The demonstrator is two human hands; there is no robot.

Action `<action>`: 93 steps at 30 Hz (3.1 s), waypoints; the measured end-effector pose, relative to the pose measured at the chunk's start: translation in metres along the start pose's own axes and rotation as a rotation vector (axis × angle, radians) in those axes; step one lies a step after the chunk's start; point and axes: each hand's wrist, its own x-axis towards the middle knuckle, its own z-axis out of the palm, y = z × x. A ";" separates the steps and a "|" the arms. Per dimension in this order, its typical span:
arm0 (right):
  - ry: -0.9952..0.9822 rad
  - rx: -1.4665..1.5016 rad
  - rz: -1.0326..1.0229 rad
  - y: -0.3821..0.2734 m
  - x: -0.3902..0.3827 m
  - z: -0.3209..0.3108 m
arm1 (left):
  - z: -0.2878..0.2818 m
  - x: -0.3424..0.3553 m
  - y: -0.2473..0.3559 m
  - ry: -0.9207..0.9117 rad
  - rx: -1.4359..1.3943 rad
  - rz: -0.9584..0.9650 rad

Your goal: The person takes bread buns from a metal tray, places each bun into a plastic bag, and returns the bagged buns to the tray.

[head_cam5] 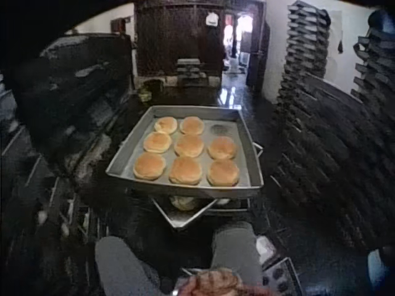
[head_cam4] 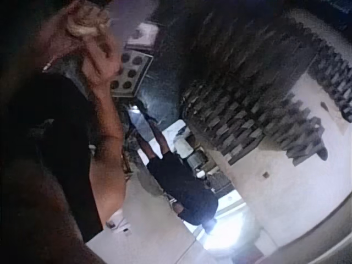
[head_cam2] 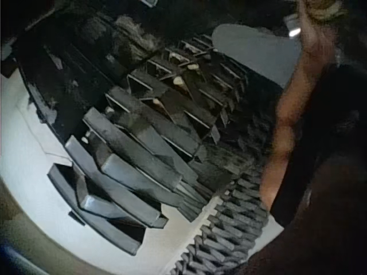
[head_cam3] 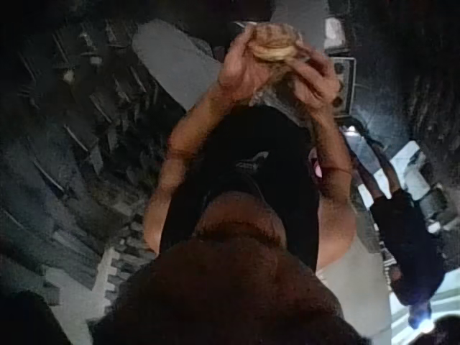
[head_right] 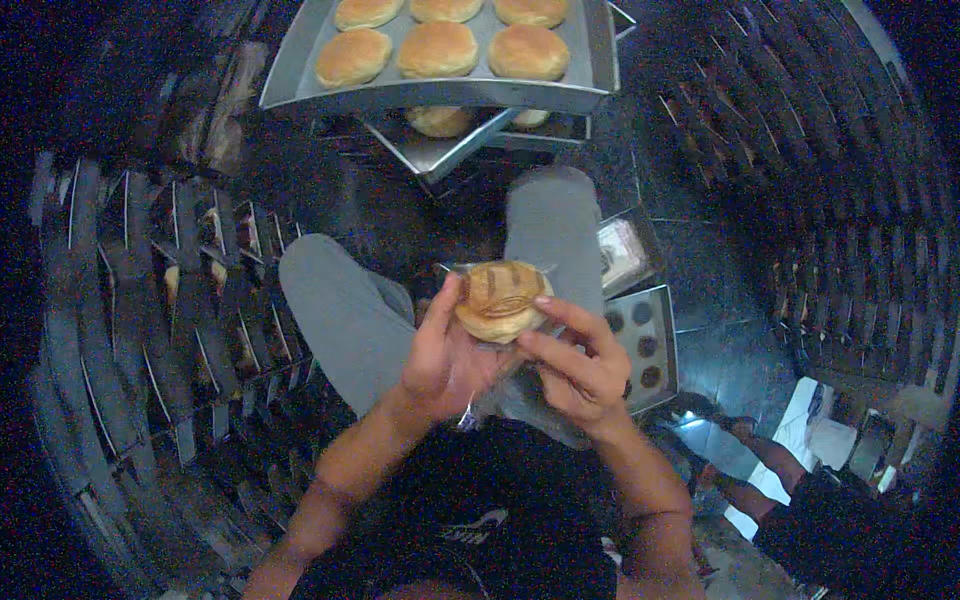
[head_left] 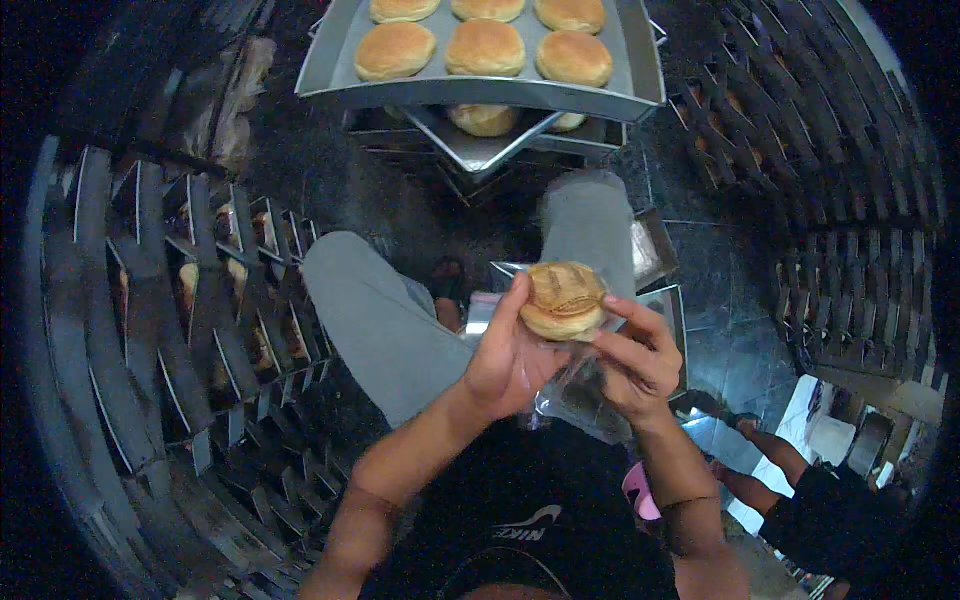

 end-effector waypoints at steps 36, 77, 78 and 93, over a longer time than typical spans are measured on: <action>0.082 -0.040 0.136 0.023 -0.059 -0.025 | -0.093 0.008 -0.021 0.018 0.971 0.459; -0.494 -0.493 0.126 0.114 -0.077 0.144 | -0.189 0.112 0.040 0.277 1.811 -0.041; -0.333 -0.388 0.175 0.117 -0.047 0.132 | -0.191 0.109 0.046 0.160 1.492 0.062; -0.165 -0.051 0.054 0.016 0.218 0.041 | -0.134 0.034 0.098 0.423 0.344 0.607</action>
